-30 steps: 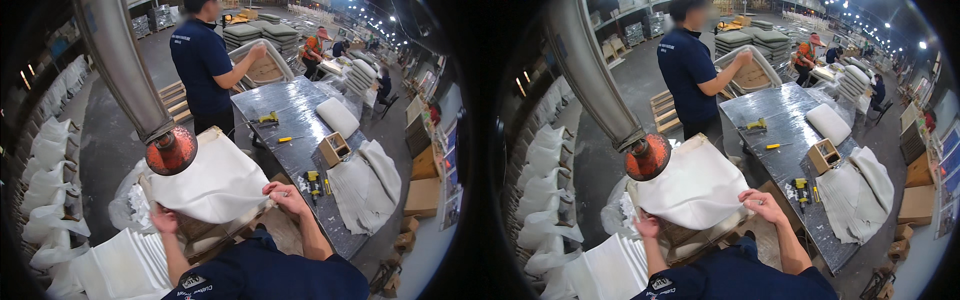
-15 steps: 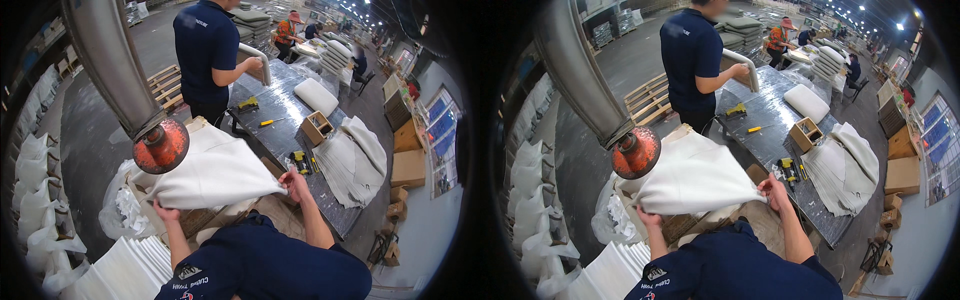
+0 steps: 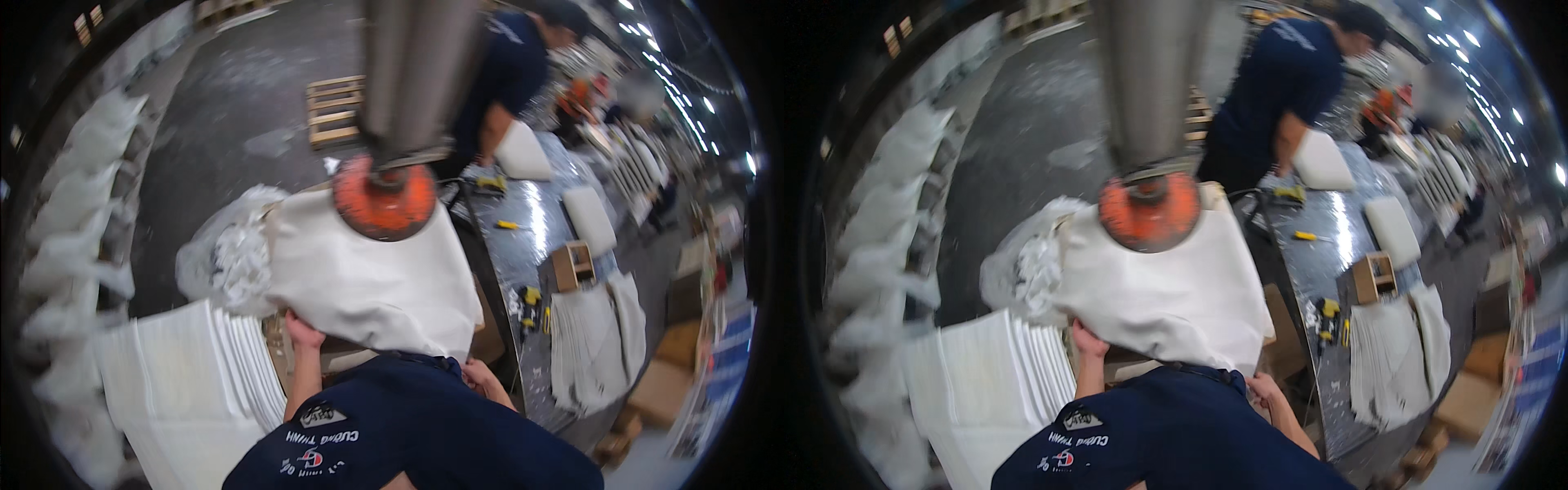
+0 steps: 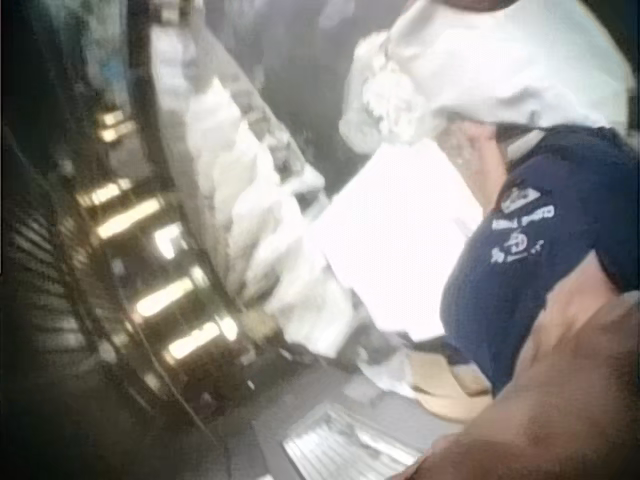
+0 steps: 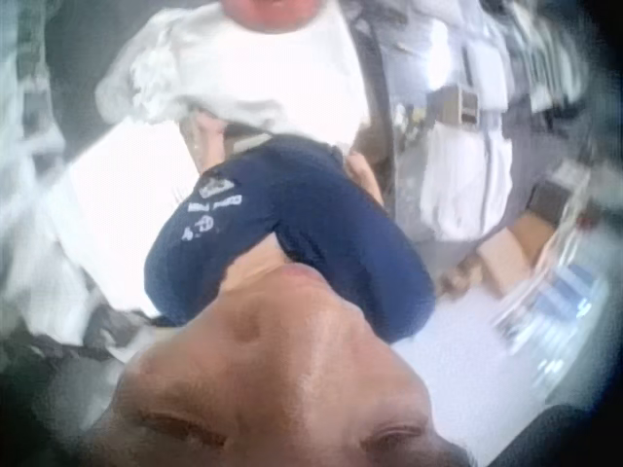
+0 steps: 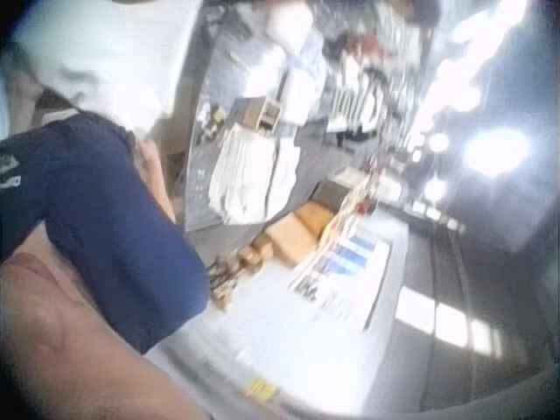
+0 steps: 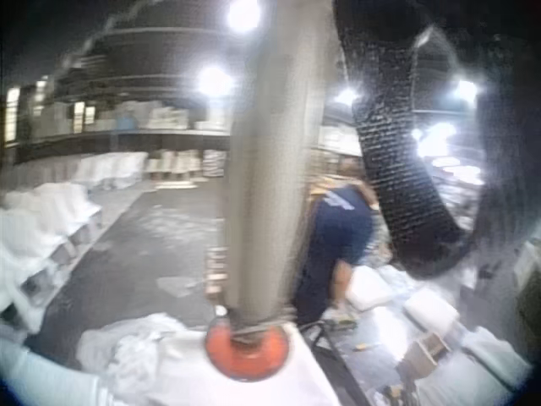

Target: The person uses a pneumatic staple gun to attach white fabric to a wooden cushion frame. They repeatedly staple the fabric edges, flip the frame, and cover it with a new fabric piece before continuing to staple.

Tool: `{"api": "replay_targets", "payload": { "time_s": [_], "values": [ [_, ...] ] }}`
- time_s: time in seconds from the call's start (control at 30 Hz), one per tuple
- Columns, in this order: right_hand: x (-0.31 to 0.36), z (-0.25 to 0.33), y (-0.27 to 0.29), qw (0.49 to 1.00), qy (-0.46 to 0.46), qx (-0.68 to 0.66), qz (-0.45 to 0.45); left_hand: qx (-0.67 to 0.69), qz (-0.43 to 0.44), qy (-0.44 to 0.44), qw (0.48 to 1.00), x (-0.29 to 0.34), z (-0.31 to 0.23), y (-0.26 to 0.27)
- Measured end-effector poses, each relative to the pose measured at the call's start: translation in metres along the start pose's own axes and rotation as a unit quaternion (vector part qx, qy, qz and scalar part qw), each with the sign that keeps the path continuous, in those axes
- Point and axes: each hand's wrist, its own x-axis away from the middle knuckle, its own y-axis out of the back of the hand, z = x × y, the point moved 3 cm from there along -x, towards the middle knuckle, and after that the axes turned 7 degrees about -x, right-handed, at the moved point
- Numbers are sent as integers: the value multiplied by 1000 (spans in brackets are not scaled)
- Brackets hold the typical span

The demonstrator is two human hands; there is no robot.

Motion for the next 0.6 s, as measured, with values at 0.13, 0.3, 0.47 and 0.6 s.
{"api": "replay_targets", "payload": {
  "time_s": [0.13,0.3,0.47,0.6],
  "values": [
    [35,50,-5,972,83,-220,-2,-89,-21,17,996,-20,-27,-9],
    [10,283,30,863,349,-361,49,-202,103,-54,972,-109,-135,-163],
    [140,504,63,760,530,-355,122,-173,191,-229,939,-64,-231,-392],
    [135,550,55,778,498,-354,146,-267,83,-355,892,-41,-269,-403]
  ]
}}
